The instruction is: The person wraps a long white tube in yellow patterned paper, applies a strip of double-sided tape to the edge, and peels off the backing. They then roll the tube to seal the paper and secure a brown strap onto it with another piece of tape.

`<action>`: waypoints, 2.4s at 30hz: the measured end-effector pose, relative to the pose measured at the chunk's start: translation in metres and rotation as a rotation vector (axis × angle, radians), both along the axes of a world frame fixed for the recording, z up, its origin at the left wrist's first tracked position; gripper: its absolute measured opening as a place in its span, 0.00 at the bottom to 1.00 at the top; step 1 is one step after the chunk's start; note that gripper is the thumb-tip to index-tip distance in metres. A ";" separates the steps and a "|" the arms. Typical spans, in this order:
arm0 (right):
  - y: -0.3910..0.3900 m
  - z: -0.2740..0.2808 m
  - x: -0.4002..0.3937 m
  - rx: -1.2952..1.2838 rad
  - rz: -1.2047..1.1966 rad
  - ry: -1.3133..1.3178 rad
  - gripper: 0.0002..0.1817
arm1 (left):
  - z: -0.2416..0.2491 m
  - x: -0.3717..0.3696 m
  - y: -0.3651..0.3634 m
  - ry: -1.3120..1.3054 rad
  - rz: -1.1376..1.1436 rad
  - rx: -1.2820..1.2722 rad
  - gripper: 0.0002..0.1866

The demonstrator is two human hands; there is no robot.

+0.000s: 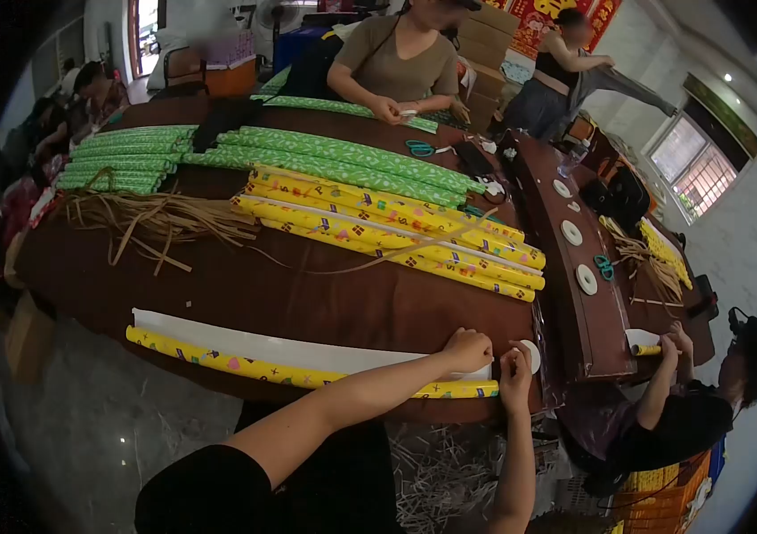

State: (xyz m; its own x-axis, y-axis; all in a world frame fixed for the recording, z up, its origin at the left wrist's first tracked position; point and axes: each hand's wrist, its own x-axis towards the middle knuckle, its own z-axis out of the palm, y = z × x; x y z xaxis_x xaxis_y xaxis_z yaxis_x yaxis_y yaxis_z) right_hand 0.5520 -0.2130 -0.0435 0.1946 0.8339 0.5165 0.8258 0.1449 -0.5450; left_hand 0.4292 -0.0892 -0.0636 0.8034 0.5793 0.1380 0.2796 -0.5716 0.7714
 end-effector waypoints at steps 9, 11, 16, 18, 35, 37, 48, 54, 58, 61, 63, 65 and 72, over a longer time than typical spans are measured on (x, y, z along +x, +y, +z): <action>0.010 0.004 0.011 -0.176 -0.098 -0.426 0.22 | 0.008 -0.004 -0.010 -0.101 -0.026 0.205 0.06; 0.016 -0.010 0.026 -0.180 -0.102 -0.410 0.23 | 0.024 -0.016 -0.009 -0.086 -0.047 0.087 0.05; 0.032 -0.008 0.047 -0.116 -0.018 -0.425 0.21 | -0.004 0.001 -0.007 -0.159 -0.015 0.161 0.04; 0.032 -0.004 0.041 -0.120 -0.062 -0.300 0.19 | -0.005 0.002 -0.008 -0.196 -0.018 0.122 0.03; 0.035 -0.014 0.041 0.010 -0.213 -0.298 0.37 | -0.002 -0.005 -0.008 -0.172 -0.048 0.127 0.06; 0.032 -0.008 0.035 0.010 -0.230 -0.333 0.37 | -0.001 -0.005 -0.007 -0.219 -0.038 0.086 0.05; -0.003 0.019 -0.086 0.018 0.469 -0.621 0.21 | 0.011 0.000 0.023 -0.586 0.120 -0.240 0.14; 0.001 0.004 -0.089 -0.015 0.466 -0.556 0.25 | 0.067 -0.028 0.000 -0.644 0.060 -0.493 0.14; 0.018 -0.015 -0.085 0.208 0.531 -0.538 0.22 | 0.135 -0.100 -0.062 -0.195 -0.399 0.426 0.16; 0.010 -0.006 -0.089 0.128 0.537 -0.553 0.21 | 0.132 -0.171 -0.093 0.073 -0.362 0.705 0.25; 0.006 -0.002 -0.090 0.137 0.536 -0.579 0.20 | 0.100 -0.216 -0.080 0.195 -0.245 0.798 0.28; 0.003 -0.001 -0.086 0.149 0.533 -0.617 0.19 | 0.073 -0.265 -0.064 0.373 -0.098 0.770 0.29; -0.003 -0.005 -0.079 0.181 0.547 -0.612 0.21 | 0.036 -0.320 -0.006 0.308 0.013 0.836 0.28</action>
State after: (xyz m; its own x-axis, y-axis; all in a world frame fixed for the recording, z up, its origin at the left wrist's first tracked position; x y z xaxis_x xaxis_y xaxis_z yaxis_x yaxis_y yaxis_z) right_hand 0.4727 -0.2162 -0.0483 -0.5715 0.6232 0.5339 0.7558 0.6532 0.0465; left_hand 0.1093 -0.0955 -0.0277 0.8687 0.3951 0.2987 0.4159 -0.9094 -0.0070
